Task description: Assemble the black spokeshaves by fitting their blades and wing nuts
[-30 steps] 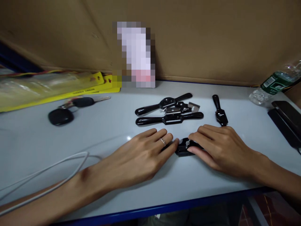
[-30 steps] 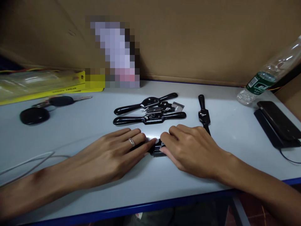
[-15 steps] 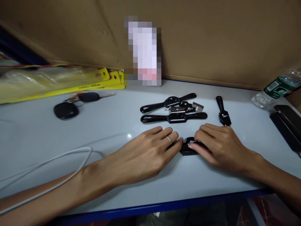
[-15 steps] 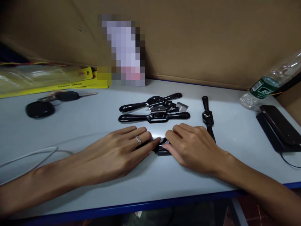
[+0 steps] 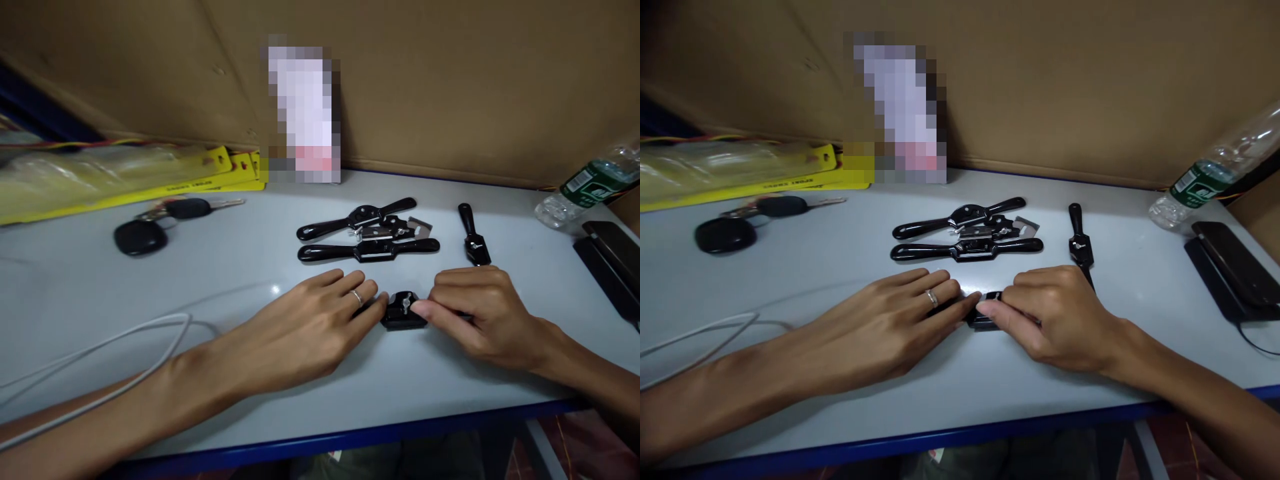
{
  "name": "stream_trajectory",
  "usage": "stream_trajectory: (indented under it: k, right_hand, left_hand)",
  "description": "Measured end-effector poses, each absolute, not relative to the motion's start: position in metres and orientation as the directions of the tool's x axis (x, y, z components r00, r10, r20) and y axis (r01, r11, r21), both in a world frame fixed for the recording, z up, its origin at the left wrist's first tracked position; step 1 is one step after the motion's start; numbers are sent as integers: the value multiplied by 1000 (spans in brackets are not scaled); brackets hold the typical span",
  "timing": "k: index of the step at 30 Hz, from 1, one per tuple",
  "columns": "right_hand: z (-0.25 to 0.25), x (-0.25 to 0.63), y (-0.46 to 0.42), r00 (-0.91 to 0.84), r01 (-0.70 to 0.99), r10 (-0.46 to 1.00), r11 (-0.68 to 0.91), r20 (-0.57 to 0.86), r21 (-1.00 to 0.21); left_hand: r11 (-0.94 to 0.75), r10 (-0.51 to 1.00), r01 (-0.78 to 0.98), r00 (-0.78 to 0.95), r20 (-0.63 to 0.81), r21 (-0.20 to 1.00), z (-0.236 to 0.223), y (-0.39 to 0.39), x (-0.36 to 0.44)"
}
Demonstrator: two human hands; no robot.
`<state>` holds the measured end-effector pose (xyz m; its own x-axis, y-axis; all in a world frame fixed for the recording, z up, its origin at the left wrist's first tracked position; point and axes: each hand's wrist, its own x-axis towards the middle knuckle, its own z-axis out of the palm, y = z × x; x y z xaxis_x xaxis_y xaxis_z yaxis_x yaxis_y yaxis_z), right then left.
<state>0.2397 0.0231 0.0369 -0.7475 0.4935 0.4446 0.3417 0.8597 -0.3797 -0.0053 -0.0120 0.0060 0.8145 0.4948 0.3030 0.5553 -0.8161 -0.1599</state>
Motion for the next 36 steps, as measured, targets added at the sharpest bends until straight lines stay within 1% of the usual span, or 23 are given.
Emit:
stream_trajectory:
  k: [3,5,8,10,12,15,18,22,24,28,32,34,36]
  right_hand:
    - [36,241,24,-713,355,558,810,426,-467]
    - [35,241,25,-716,362,572,795,401,-487]
    - [36,241,26,-696,352,582,787,420,-507]
    - [39,240,26,-663,353,619,755,421,-553]
    - [41,240,25,-646,369,658,713,387,-596]
    - [42,241,24,-643,399,690,672,332,-624]
    - [39,241,24,-663,406,691,655,287,-637]
    - [38,239,24,-629,369,708,634,320,-680]
    - [38,239,24,-618,357,712,631,333,-689]
    - [38,241,24,-627,391,708,646,324,-655]
    - [37,242,25,-676,448,695,652,246,-611]
    - [36,243,25,-722,415,656,665,219,-621]
    - [35,243,25,-774,343,594,683,218,-644]
  left_hand:
    - [-818,491,552,817,302,-164,6,-12,-6]
    - [-820,489,549,819,302,-162,7,-12,-6]
    - [-822,490,549,818,300,-153,7,-11,-6]
    - [-822,492,549,819,296,-152,7,-11,-5]
    - [-820,493,550,819,294,-157,7,-11,-5]
    - [-820,491,549,819,296,-160,8,-12,-5]
    - [-822,487,547,818,305,-155,9,-12,-5]
    - [-821,489,550,817,306,-154,8,-12,-6]
    - [-820,491,552,815,308,-153,8,-12,-6]
    - [-817,494,554,814,306,-157,8,-12,-5]
    - [-818,495,555,813,305,-151,9,-11,-4]
    - [-818,494,556,811,312,-149,9,-11,-4]
    - [-822,496,555,809,316,-131,10,-11,-4]
